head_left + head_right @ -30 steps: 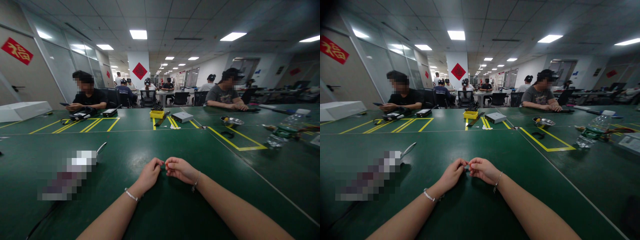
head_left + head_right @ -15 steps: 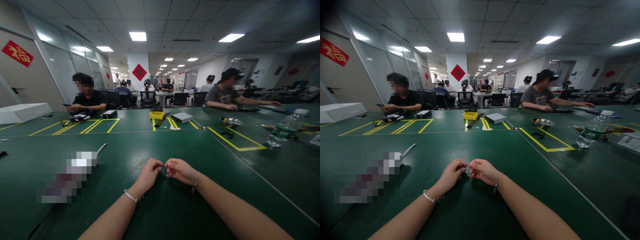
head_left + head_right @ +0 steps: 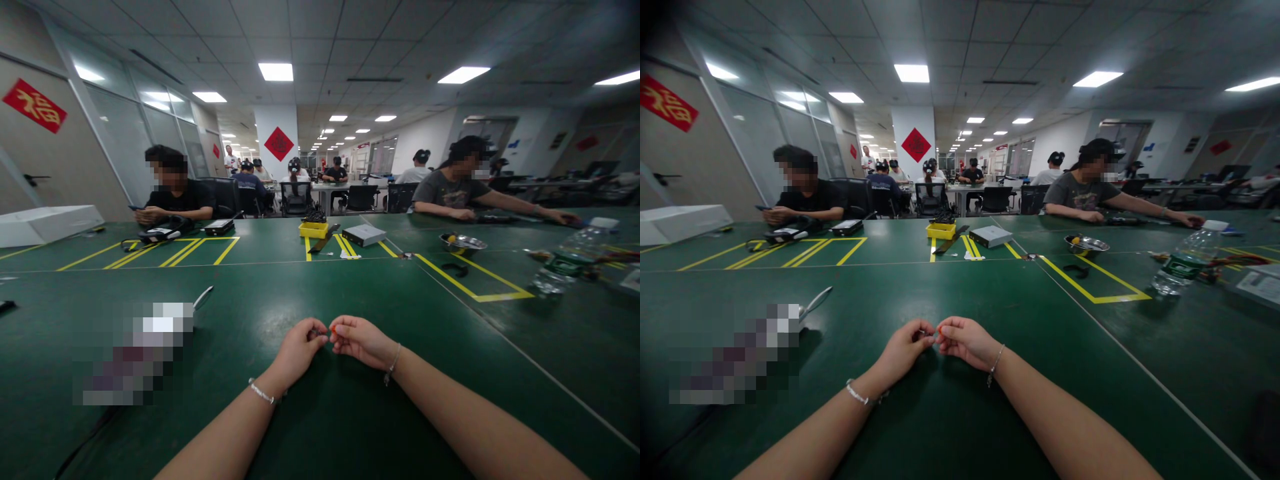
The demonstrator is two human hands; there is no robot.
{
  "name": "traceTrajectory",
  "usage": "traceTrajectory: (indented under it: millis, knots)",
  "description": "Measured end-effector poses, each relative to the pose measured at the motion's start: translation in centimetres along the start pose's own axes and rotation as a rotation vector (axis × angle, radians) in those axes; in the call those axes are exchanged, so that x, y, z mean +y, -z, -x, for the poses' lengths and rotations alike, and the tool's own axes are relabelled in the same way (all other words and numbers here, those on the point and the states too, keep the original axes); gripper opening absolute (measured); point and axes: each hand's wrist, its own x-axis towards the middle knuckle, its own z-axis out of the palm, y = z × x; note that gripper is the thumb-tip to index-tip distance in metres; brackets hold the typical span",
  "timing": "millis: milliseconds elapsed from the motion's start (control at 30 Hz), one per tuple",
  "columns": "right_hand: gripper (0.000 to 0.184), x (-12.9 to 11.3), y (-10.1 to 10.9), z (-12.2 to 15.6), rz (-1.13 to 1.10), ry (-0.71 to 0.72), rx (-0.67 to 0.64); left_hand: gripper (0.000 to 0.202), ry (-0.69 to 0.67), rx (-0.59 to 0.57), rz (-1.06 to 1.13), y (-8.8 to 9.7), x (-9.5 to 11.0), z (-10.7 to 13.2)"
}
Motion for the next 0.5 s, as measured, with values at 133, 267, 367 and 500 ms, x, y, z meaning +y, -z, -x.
traceTrajectory:
  millis: [133,267,367,500]
  knots:
    - [0.019,0.01,-0.03,-0.08,-0.001,0.007,0.008,0.012,0.012,-0.008,0.031,-0.17,-0.21,-0.05]
    - [0.020,-0.02,0.08,0.01,-0.006,0.007,-0.020,0.012,0.005,0.003,0.023,-0.15,-0.19,0.00]
    - [0.022,-0.06,0.14,0.10,-0.014,0.005,-0.029,0.011,-0.009,0.018,0.014,-0.09,-0.05,0.06]
    - [0.020,0.01,0.24,0.02,-0.019,0.006,-0.019,0.015,-0.033,0.004,0.024,-0.03,0.22,0.19]
